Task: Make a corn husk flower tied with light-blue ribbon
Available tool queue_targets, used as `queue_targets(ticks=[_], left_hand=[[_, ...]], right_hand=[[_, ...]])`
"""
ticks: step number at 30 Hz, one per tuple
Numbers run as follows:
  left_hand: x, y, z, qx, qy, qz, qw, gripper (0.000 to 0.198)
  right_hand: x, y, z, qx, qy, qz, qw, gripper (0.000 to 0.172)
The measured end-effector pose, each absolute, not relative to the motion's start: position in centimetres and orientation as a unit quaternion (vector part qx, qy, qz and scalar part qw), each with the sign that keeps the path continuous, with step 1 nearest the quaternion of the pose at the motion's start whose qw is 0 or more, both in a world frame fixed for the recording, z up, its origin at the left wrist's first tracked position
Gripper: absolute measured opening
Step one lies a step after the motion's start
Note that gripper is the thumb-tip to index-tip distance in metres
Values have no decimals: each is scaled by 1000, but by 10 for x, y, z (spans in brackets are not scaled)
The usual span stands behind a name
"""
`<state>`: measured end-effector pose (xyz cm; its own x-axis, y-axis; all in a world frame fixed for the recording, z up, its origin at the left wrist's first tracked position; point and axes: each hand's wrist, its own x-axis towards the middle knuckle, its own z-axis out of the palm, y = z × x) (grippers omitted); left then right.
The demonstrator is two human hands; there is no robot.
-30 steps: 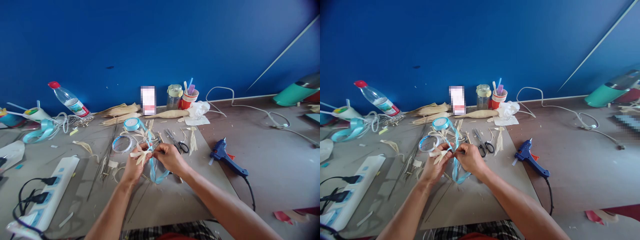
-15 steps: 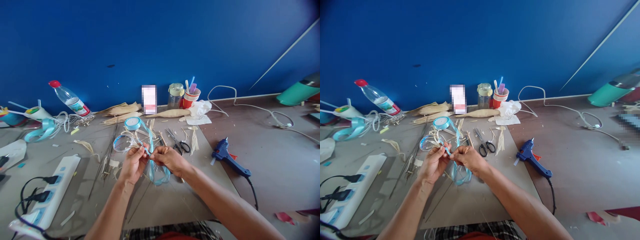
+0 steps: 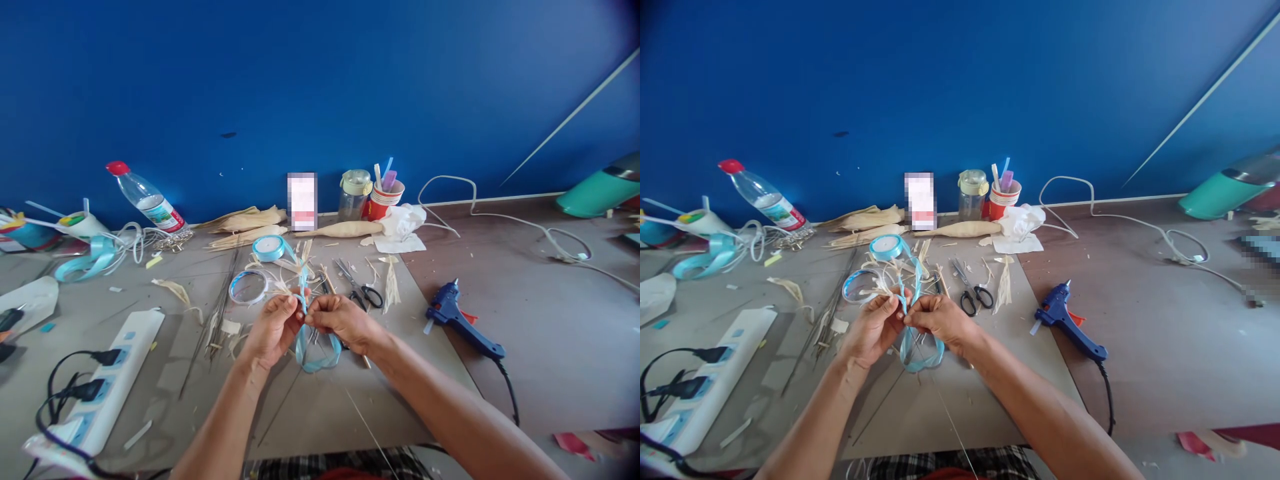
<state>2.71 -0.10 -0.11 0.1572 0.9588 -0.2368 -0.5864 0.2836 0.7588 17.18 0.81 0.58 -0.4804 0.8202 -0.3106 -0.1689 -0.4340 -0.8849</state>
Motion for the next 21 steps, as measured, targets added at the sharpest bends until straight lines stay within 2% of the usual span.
queue_targets(ticks=[4,7,14,17,21], left_hand=[[24,-4,0,283,337,509,740,21],[24,-5,-1,293,334,485,753,10],[25,-2,-5,292,345,473,756,14],[25,-1,-7,309,388,469,731,19],[25,1,-11,388,456,458,657,19]], right_hand=[[173,9,6,-390,-432,740,337,24],[174,9,7,-391,-448,728,341,23],[173,9,4,-398,-444,728,339,21],[171,8,2,-446,-500,660,341,17],[171,6,2,-501,-634,478,345,13]])
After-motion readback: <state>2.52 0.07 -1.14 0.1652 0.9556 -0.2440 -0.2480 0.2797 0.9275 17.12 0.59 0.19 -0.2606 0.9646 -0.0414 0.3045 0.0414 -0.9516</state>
